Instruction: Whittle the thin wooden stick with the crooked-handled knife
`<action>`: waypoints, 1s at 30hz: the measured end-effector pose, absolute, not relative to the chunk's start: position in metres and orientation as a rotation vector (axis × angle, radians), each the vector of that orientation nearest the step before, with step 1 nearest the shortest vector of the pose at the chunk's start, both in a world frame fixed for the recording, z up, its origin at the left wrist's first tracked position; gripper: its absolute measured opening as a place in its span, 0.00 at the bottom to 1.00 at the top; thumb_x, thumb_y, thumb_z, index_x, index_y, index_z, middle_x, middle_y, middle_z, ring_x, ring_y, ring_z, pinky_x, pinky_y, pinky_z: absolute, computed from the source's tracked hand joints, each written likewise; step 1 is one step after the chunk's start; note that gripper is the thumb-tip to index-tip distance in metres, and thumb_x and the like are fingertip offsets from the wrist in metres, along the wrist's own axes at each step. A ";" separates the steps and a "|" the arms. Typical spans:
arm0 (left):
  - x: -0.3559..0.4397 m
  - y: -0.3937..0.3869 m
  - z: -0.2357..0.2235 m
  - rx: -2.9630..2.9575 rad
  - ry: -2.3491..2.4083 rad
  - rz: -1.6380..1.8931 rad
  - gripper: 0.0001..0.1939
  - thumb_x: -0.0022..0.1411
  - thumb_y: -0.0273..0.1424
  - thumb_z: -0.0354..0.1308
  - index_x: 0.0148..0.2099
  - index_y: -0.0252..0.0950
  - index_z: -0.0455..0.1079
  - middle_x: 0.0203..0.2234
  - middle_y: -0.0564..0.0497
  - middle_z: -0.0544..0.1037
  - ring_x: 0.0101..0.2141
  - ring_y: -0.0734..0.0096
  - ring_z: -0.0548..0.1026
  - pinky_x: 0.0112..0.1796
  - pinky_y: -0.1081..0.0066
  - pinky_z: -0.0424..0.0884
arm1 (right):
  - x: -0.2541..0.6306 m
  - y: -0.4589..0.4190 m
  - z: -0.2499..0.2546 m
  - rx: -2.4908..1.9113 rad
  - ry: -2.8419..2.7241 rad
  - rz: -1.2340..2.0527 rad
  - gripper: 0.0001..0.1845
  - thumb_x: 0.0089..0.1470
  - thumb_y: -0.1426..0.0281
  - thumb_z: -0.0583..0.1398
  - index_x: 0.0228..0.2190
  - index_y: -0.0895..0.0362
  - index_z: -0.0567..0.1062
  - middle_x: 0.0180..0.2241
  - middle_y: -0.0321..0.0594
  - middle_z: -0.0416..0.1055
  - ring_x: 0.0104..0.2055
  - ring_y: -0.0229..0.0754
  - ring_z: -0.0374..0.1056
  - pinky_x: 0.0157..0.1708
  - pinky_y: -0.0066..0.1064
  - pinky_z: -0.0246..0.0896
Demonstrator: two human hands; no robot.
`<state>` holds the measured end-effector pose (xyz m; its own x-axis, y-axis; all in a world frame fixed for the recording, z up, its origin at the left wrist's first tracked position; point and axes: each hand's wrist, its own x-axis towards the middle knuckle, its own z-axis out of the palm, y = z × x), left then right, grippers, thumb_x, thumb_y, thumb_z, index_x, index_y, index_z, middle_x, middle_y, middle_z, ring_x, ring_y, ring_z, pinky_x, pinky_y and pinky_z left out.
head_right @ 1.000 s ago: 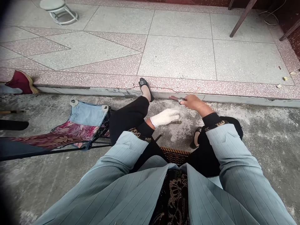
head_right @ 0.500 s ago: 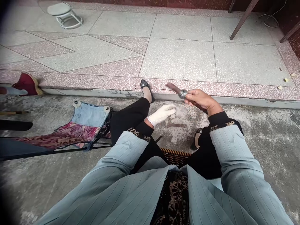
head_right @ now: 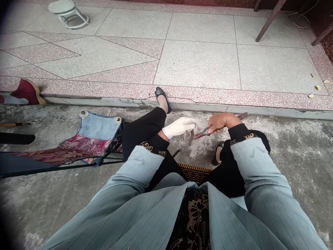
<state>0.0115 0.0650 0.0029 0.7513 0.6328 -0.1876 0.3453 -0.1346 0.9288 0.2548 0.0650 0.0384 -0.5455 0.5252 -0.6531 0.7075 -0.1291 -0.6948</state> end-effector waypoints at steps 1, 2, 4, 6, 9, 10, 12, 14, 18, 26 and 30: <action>0.011 0.067 0.003 1.731 0.801 0.326 0.15 0.62 0.39 0.54 0.35 0.31 0.73 0.23 0.53 0.71 0.24 0.76 0.66 0.28 0.74 0.62 | 0.256 0.063 0.043 1.174 1.840 -1.918 0.20 0.43 0.55 0.71 0.23 0.62 0.78 0.18 0.39 0.71 0.19 0.34 0.61 0.22 0.29 0.55; 0.010 0.068 0.003 1.722 0.817 0.357 0.15 0.63 0.39 0.54 0.36 0.31 0.72 0.23 0.52 0.72 0.25 0.75 0.66 0.29 0.74 0.62 | 0.257 0.062 0.048 1.158 1.863 -1.984 0.21 0.44 0.54 0.70 0.27 0.61 0.79 0.22 0.38 0.73 0.21 0.33 0.62 0.24 0.29 0.57; 0.011 0.069 0.001 1.713 0.837 0.401 0.15 0.64 0.38 0.53 0.38 0.31 0.72 0.24 0.52 0.72 0.25 0.75 0.66 0.29 0.73 0.64 | 0.257 0.061 0.054 1.208 1.936 -2.174 0.22 0.48 0.53 0.67 0.32 0.61 0.79 0.25 0.37 0.73 0.23 0.32 0.62 0.26 0.27 0.57; 0.014 0.068 -0.001 1.702 0.845 0.412 0.15 0.64 0.39 0.52 0.38 0.32 0.71 0.23 0.52 0.71 0.24 0.75 0.66 0.29 0.73 0.64 | 0.255 0.063 0.054 1.428 2.042 -2.382 0.22 0.49 0.53 0.67 0.32 0.60 0.77 0.26 0.35 0.72 0.24 0.31 0.61 0.26 0.26 0.56; 0.018 0.062 -0.004 1.737 0.786 0.337 0.15 0.64 0.39 0.51 0.36 0.33 0.70 0.23 0.53 0.69 0.24 0.76 0.64 0.29 0.74 0.62 | 0.248 0.068 0.044 1.832 2.038 -2.574 0.23 0.47 0.51 0.68 0.28 0.59 0.74 0.25 0.37 0.70 0.24 0.32 0.60 0.25 0.27 0.56; 0.019 0.060 -0.003 1.769 0.749 0.295 0.14 0.64 0.39 0.51 0.36 0.33 0.70 0.23 0.53 0.69 0.24 0.76 0.64 0.29 0.74 0.62 | 0.246 0.070 0.040 1.982 2.019 -2.550 0.24 0.47 0.50 0.67 0.26 0.58 0.72 0.25 0.38 0.70 0.24 0.33 0.60 0.24 0.28 0.56; 0.020 0.057 -0.001 1.837 0.687 0.205 0.14 0.65 0.38 0.49 0.37 0.34 0.70 0.24 0.54 0.69 0.24 0.76 0.63 0.29 0.75 0.60 | 0.241 0.076 0.032 2.237 1.999 -2.299 0.23 0.50 0.50 0.65 0.25 0.57 0.71 0.24 0.39 0.69 0.24 0.35 0.61 0.25 0.29 0.56; 0.021 0.056 0.002 1.902 0.665 0.148 0.15 0.66 0.38 0.47 0.38 0.34 0.71 0.23 0.54 0.69 0.24 0.76 0.63 0.29 0.75 0.59 | 0.238 0.081 0.028 2.350 2.016 -1.803 0.20 0.52 0.53 0.64 0.25 0.57 0.73 0.23 0.39 0.70 0.24 0.37 0.62 0.25 0.31 0.55; 0.018 0.060 0.001 2.030 0.690 0.144 0.15 0.65 0.38 0.48 0.36 0.34 0.72 0.24 0.54 0.69 0.25 0.74 0.65 0.30 0.74 0.59 | 0.237 0.082 0.027 2.036 2.036 -1.061 0.16 0.54 0.61 0.64 0.22 0.58 0.73 0.21 0.42 0.71 0.24 0.38 0.63 0.27 0.33 0.52; 0.011 0.070 -0.008 1.880 0.768 0.360 0.16 0.63 0.40 0.52 0.40 0.32 0.73 0.30 0.50 0.75 0.31 0.70 0.70 0.36 0.71 0.64 | 0.251 0.068 0.044 1.075 1.888 -1.896 0.21 0.49 0.52 0.65 0.27 0.59 0.76 0.23 0.36 0.71 0.23 0.34 0.62 0.27 0.29 0.57; 0.015 0.072 -0.017 1.786 0.855 0.420 0.18 0.64 0.42 0.50 0.40 0.32 0.71 0.26 0.52 0.72 0.28 0.72 0.68 0.31 0.73 0.63 | 0.254 0.069 0.049 1.413 2.089 -2.111 0.20 0.51 0.52 0.64 0.29 0.57 0.76 0.25 0.32 0.70 0.24 0.32 0.61 0.27 0.28 0.56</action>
